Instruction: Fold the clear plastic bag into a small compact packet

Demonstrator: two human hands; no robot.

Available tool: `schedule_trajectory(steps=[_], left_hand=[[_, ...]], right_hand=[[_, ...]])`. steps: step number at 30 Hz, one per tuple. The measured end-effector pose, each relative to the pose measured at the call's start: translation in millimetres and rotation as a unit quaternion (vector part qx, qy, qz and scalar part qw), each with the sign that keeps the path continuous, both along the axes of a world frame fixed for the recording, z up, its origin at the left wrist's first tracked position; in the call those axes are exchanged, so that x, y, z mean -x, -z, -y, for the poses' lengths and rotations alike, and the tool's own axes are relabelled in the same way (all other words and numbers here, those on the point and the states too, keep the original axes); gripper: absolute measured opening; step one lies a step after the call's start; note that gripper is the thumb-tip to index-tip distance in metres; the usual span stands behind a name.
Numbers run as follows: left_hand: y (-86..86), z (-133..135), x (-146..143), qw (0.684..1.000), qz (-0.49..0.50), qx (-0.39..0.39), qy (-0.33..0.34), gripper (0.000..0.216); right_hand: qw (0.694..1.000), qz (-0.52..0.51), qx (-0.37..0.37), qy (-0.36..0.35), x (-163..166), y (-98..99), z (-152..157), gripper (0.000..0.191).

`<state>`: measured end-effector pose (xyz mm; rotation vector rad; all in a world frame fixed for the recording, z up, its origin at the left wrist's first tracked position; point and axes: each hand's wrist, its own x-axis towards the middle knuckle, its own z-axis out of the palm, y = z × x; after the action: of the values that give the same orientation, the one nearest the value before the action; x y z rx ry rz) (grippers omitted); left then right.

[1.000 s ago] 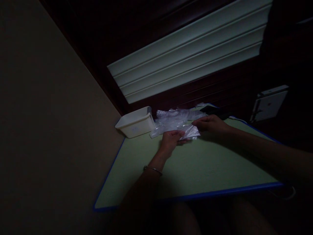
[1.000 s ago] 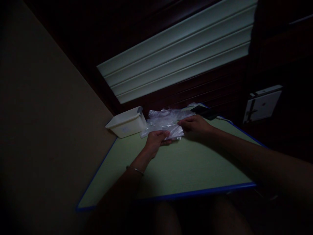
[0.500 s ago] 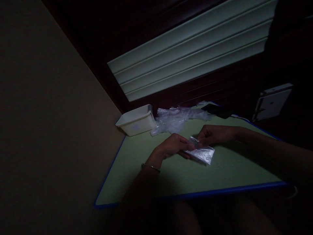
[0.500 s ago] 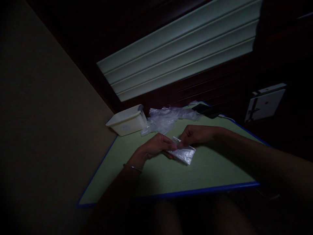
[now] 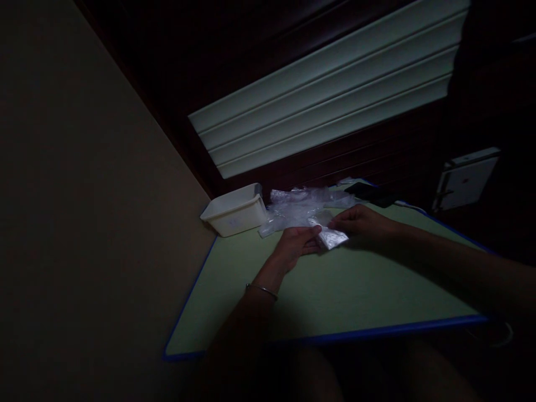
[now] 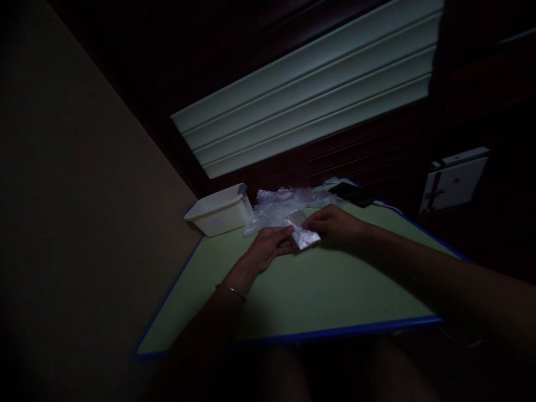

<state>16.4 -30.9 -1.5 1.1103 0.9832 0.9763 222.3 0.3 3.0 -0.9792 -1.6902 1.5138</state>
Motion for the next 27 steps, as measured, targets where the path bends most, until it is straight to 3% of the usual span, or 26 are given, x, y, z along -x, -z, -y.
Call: schedule_trajectory(steps=[10, 19, 27], left_hand=[[2.0, 0.4, -10.9, 0.996, 0.020, -0.025, -0.086, 0.027], [3.6, -1.6, -8.6, 0.997, -0.005, -0.039, -0.068, 0.033], [6.4, -1.9, -9.8, 0.997, -0.028, -0.058, -0.038, 0.033]], right_hand=[[0.994, 0.023, -0.103, 0.018, 1.6, 6.0, -2.9, 0.041], [0.997, 0.019, -0.076, -0.004, -0.8, 8.6, -4.8, 0.043], [0.994, -0.034, -0.094, 0.038, 1.7, 7.8, -7.3, 0.037]])
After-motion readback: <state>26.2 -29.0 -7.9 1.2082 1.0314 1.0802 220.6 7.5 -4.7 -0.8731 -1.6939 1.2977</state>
